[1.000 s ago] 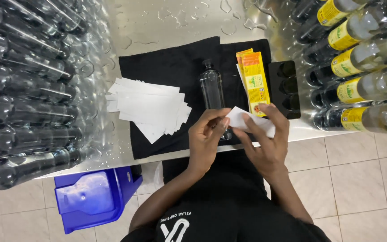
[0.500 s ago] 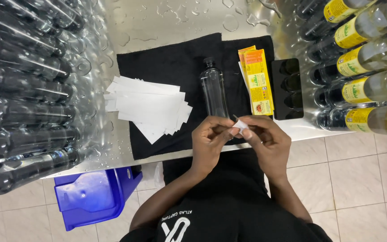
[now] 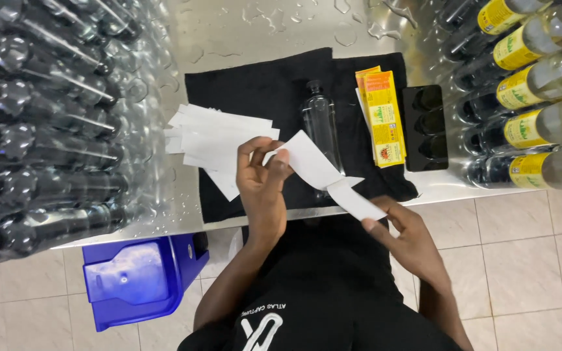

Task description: Manually applying adhesive labels to clear plastic bottles on a production line table.

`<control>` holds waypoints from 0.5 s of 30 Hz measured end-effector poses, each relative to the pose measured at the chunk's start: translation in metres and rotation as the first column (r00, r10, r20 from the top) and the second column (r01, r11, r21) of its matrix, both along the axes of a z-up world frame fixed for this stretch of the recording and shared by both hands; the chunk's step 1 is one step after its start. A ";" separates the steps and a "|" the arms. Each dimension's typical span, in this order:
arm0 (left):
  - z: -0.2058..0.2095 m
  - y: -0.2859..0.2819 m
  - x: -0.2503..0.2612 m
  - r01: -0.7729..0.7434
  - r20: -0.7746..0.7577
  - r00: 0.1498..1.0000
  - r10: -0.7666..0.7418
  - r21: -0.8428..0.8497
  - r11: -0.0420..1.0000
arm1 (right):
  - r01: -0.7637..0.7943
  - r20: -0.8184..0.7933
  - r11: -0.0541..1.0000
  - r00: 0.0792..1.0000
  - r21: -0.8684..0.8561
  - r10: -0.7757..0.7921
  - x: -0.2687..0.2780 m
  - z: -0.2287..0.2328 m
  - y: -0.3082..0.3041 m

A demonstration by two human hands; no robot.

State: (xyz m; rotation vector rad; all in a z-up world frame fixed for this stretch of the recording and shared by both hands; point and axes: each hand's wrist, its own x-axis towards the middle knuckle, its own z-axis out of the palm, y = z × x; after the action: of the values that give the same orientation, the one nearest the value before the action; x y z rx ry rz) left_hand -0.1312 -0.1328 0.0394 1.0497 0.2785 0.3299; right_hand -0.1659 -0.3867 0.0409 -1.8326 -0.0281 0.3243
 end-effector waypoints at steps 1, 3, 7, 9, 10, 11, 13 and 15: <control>0.000 -0.003 -0.003 -0.003 0.007 1.000 0.003 0.002 1.000 | -0.003 0.007 1.000 1.000 0.002 0.003 -0.004 0.000 -0.007; 0.000 -0.009 -0.012 0.036 0.072 0.997 -0.036 -0.002 0.999 | 0.037 0.198 0.994 0.980 -0.098 -0.017 -0.015 0.001 -0.022; 0.025 -0.026 -0.043 0.081 0.140 0.987 -0.079 -0.007 0.997 | 0.308 0.533 0.933 0.829 -0.183 -0.170 -0.028 0.054 0.006; 0.031 -0.030 -0.058 0.150 0.269 0.951 -0.150 0.020 0.989 | 0.218 0.650 0.975 0.745 -0.027 -0.149 -0.027 0.074 0.024; 0.037 -0.030 -0.062 0.156 0.292 0.944 -0.155 0.022 0.988 | 0.225 0.668 0.974 0.728 -0.023 -0.153 -0.026 0.080 0.029; 0.044 -0.030 -0.067 0.166 0.300 0.936 -0.184 0.083 0.983 | 0.116 0.645 0.991 0.763 -0.070 -0.044 -0.027 0.087 0.032; 0.050 -0.030 -0.074 0.173 0.318 0.924 -0.211 0.145 0.974 | 0.007 0.625 0.993 0.778 -0.116 0.067 -0.026 0.094 0.040; 0.051 -0.029 -0.077 0.197 0.326 0.908 -0.261 0.215 0.956 | -0.017 0.580 0.986 0.807 -0.165 0.111 -0.025 0.093 0.047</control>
State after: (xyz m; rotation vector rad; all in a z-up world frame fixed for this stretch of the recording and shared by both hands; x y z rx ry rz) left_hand -0.2079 -0.1617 0.0901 1.1643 -0.2020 0.3264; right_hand -0.1909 -0.3396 0.1334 -2.0250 -0.5129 -0.2189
